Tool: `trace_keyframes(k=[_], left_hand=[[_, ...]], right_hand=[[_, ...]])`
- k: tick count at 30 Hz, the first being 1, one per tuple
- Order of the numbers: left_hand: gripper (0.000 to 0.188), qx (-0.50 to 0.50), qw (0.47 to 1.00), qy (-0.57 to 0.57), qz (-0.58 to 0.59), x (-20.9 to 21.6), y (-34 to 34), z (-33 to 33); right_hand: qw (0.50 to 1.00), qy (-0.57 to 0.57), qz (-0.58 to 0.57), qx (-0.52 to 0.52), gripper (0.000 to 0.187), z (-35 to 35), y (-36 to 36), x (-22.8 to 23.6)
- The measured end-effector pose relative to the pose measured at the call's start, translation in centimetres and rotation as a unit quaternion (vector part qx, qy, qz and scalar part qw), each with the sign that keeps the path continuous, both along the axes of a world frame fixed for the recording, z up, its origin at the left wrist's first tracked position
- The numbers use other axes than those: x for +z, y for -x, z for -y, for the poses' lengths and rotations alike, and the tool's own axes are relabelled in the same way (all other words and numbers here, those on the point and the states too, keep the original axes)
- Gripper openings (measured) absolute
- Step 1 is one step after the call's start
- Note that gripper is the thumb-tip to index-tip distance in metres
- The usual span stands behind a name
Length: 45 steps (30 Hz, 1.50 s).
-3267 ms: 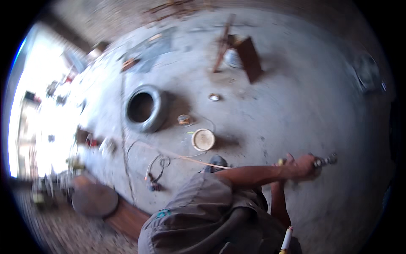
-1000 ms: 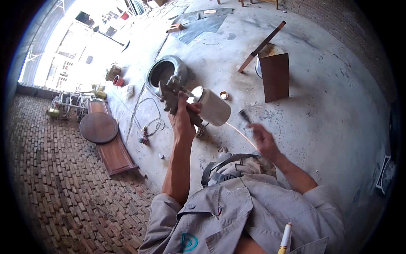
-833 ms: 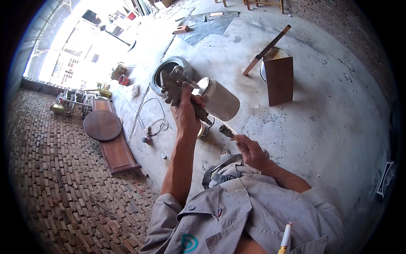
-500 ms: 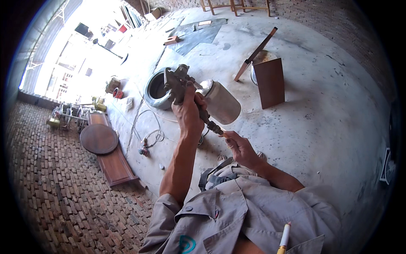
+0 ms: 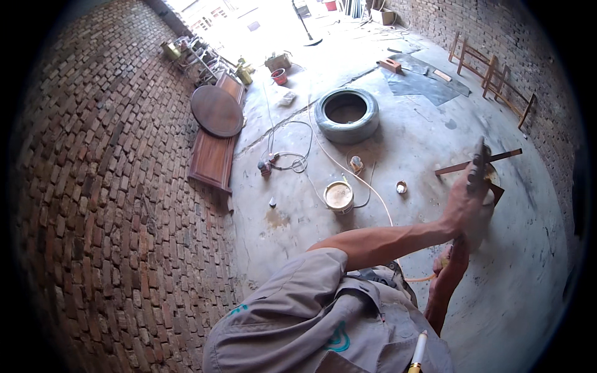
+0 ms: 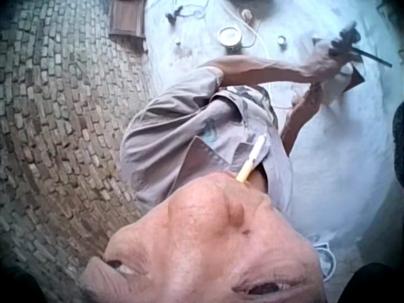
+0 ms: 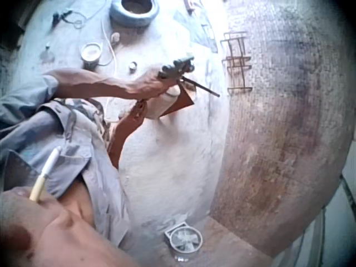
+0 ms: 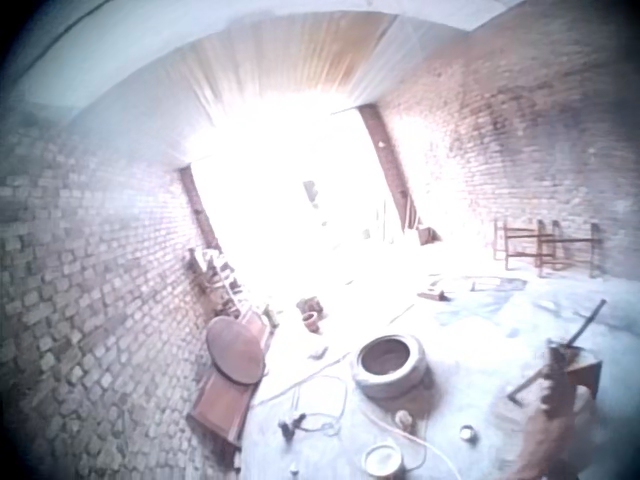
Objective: The person connects a spray gun to an air hose, then picks up a rectangular wooden board and spray paints it with a dark finish. The person flips the board to coat the other side and continues spraying until both sides are covered.
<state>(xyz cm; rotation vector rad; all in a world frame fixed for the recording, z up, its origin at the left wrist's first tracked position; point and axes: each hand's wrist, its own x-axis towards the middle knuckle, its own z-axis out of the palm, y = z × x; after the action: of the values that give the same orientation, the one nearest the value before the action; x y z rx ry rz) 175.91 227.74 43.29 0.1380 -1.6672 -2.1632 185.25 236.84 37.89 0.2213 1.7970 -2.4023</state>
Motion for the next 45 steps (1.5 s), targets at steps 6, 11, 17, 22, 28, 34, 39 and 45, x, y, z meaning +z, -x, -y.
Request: trace_keyframes(k=[6,11,17,22,28,34,39,45], left_hand=[[0.05,-0.052,0.995,-0.037,-0.076,0.3,0.5,-3.2],[0.054,-0.032,0.994,-0.009,-0.106,0.2,0.4,-4.5],[0.056,-0.045,0.994,-0.012,-0.097,0.9,-0.5,-4.0],[0.062,-0.088,0.995,-0.022,-0.041,-2.1,-0.5,-5.0],[0.074,-0.025,0.972,0.23,0.041,-8.6,-3.5,-6.8],[0.073,-0.105,0.969,0.196,0.112,-13.2,-3.3,-11.0],[0.075,-0.18,0.892,0.392,0.133,-16.8,-4.3,-12.8],[0.091,-0.466,0.814,0.343,0.04,-19.0,-2.5,-10.3]], right_hand=[[0.993,0.026,-0.02,-0.116,0.038,0.5,-1.1,0.5],[0.991,0.108,0.007,-0.077,0.047,-1.2,-1.1,0.7],[0.969,0.225,0.104,-0.015,0.046,-3.4,-0.3,0.2],[0.945,0.271,0.179,0.03,0.043,-7.3,1.0,-5.9],[0.969,-0.177,-0.121,0.125,0.054,-9.8,3.0,-12.1],[0.914,-0.374,-0.156,-0.013,0.048,-10.4,4.1,-13.5],[0.982,-0.151,-0.08,-0.078,0.038,-12.1,4.2,-17.3],[0.965,-0.155,0.003,-0.211,0.038,-15.0,2.3,-20.8]])
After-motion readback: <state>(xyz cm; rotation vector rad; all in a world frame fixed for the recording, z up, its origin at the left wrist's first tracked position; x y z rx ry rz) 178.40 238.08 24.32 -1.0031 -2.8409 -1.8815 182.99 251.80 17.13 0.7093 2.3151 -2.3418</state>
